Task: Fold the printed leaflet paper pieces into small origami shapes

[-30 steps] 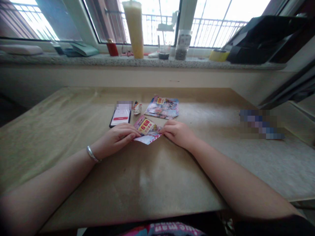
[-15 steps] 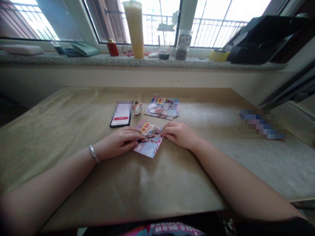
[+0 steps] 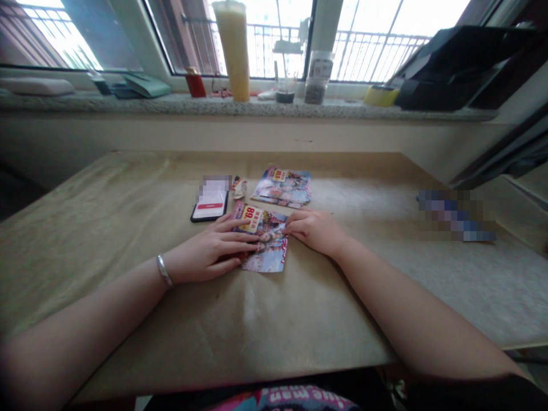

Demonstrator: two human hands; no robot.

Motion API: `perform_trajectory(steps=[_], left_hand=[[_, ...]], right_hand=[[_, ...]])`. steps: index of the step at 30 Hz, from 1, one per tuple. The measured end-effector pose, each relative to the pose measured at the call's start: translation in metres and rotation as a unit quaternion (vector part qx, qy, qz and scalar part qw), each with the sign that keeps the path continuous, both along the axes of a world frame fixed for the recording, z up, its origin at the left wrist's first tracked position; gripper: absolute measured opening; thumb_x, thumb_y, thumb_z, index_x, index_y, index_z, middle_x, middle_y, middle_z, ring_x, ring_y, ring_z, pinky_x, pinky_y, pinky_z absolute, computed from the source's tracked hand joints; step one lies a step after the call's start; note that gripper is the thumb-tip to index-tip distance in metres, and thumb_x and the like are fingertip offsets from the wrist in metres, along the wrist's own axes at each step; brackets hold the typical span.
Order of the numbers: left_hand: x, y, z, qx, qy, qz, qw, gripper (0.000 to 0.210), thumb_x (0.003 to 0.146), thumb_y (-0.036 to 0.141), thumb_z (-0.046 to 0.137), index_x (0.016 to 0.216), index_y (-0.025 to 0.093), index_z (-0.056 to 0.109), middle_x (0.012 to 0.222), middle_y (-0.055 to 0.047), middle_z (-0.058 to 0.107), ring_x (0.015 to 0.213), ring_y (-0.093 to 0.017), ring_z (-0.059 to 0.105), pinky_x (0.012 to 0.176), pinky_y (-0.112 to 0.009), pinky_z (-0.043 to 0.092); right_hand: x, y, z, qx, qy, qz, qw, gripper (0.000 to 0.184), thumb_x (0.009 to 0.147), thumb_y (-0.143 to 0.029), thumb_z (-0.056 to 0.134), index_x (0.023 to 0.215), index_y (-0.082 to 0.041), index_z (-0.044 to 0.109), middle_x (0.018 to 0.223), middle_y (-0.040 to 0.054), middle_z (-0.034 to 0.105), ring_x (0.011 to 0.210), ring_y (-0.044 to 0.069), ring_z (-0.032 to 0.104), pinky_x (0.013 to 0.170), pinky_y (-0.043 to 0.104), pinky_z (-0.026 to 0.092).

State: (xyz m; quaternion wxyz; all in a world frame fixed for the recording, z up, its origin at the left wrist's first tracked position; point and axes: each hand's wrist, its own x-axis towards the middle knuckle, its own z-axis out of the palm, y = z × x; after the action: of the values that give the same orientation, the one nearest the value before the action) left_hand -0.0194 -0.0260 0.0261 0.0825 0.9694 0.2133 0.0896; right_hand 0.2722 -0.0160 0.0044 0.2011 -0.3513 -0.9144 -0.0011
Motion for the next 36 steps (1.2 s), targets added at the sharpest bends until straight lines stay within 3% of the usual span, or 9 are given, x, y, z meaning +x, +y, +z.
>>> perform_trajectory(steps=[4, 7, 11, 17, 22, 25, 29, 33, 36], left_hand=[[0.001, 0.000, -0.004, 0.011, 0.002, 0.014, 1.000, 0.043, 0.090, 0.020, 0.043, 0.130, 0.034, 0.050, 0.134, 0.005, 0.054, 0.133, -0.023, 0.034, 0.115, -0.053, 0.010], [0.002, 0.001, -0.007, 0.020, 0.003, 0.030, 0.999, 0.044, 0.091, 0.021, 0.041, 0.134, 0.028, 0.046, 0.141, -0.001, 0.045, 0.132, -0.022, 0.038, 0.115, -0.050, 0.014], [0.002, 0.001, -0.006, 0.016, 0.010, 0.037, 0.999, 0.045, 0.091, 0.027, 0.044, 0.135, 0.024, 0.044, 0.140, -0.006, 0.046, 0.131, -0.022, 0.039, 0.114, -0.049, 0.019], [0.001, 0.000, -0.002, 0.012, 0.011, 0.026, 1.000, 0.039, 0.087, 0.033, 0.052, 0.126, 0.027, 0.055, 0.132, -0.004, 0.054, 0.132, -0.027, 0.036, 0.112, -0.052, 0.024], [0.002, -0.001, 0.000, -0.011, 0.020, -0.004, 1.000, 0.042, 0.089, 0.033, 0.048, 0.130, 0.025, 0.052, 0.132, -0.008, 0.051, 0.127, -0.025, 0.042, 0.110, -0.047, 0.030], [0.002, -0.001, 0.002, -0.027, 0.008, -0.018, 0.999, 0.045, 0.089, 0.031, 0.047, 0.133, 0.025, 0.048, 0.140, -0.007, 0.044, 0.128, -0.023, 0.041, 0.109, -0.041, 0.034], [0.000, -0.001, 0.004, -0.033, 0.025, -0.020, 0.999, 0.050, 0.086, 0.035, 0.051, 0.135, 0.027, 0.045, 0.144, -0.004, 0.041, 0.132, -0.024, 0.037, 0.111, -0.044, 0.030], [0.000, -0.002, 0.005, -0.026, 0.047, -0.008, 0.999, 0.057, 0.083, 0.041, 0.054, 0.136, 0.024, 0.045, 0.145, -0.006, 0.040, 0.134, -0.027, 0.035, 0.112, -0.046, 0.028], [0.000, -0.002, 0.006, -0.023, 0.052, -0.010, 0.998, 0.058, 0.078, 0.031, 0.055, 0.135, 0.020, 0.047, 0.143, -0.008, 0.043, 0.133, -0.026, 0.036, 0.112, -0.043, 0.029]], right_hand=[[-0.001, 0.001, 0.000, -0.026, 0.001, -0.017, 1.000, 0.022, 0.089, -0.021, 0.050, 0.094, -0.024, 0.072, 0.102, 0.0027, 0.071, 0.092, 0.017, 0.064, 0.082, 0.031, 0.049], [-0.003, 0.000, 0.002, -0.055, 0.015, -0.018, 0.998, 0.026, 0.088, -0.017, 0.047, 0.099, -0.022, 0.070, 0.108, 0.0035, 0.069, 0.098, 0.017, 0.063, 0.090, 0.033, 0.048], [-0.007, -0.004, 0.007, -0.082, 0.007, -0.017, 0.996, 0.028, 0.088, -0.026, 0.050, 0.108, -0.019, 0.068, 0.116, 0.0072, 0.066, 0.107, 0.020, 0.060, 0.099, 0.036, 0.044], [-0.015, -0.014, 0.007, -0.062, -0.060, -0.052, 0.995, 0.055, 0.085, -0.048, 0.054, 0.132, -0.019, 0.053, 0.139, 0.0122, 0.047, 0.126, 0.030, 0.044, 0.106, 0.048, 0.036], [-0.017, -0.011, 0.002, -0.029, -0.076, -0.034, 0.996, 0.047, 0.090, -0.039, 0.049, 0.133, -0.020, 0.052, 0.146, 0.0125, 0.038, 0.133, 0.030, 0.036, 0.109, 0.048, 0.032], [-0.018, -0.009, 0.003, -0.009, -0.055, -0.001, 0.998, 0.039, 0.091, -0.033, 0.047, 0.127, -0.021, 0.057, 0.143, 0.0108, 0.042, 0.132, 0.029, 0.036, 0.108, 0.049, 0.033], [-0.023, -0.011, 0.007, -0.014, -0.019, 0.056, 0.998, 0.036, 0.091, -0.023, 0.045, 0.124, -0.024, 0.059, 0.135, 0.0037, 0.054, 0.128, 0.024, 0.040, 0.107, 0.045, 0.037], [-0.026, -0.016, 0.008, -0.045, 0.004, 0.080, 0.996, 0.037, 0.087, -0.026, 0.054, 0.124, -0.023, 0.059, 0.131, 0.0046, 0.056, 0.126, 0.024, 0.043, 0.105, 0.044, 0.039], [-0.027, -0.017, 0.009, -0.075, -0.008, 0.102, 0.992, 0.038, 0.085, -0.030, 0.057, 0.122, -0.022, 0.060, 0.130, 0.0064, 0.057, 0.126, 0.024, 0.044, 0.105, 0.043, 0.038]])
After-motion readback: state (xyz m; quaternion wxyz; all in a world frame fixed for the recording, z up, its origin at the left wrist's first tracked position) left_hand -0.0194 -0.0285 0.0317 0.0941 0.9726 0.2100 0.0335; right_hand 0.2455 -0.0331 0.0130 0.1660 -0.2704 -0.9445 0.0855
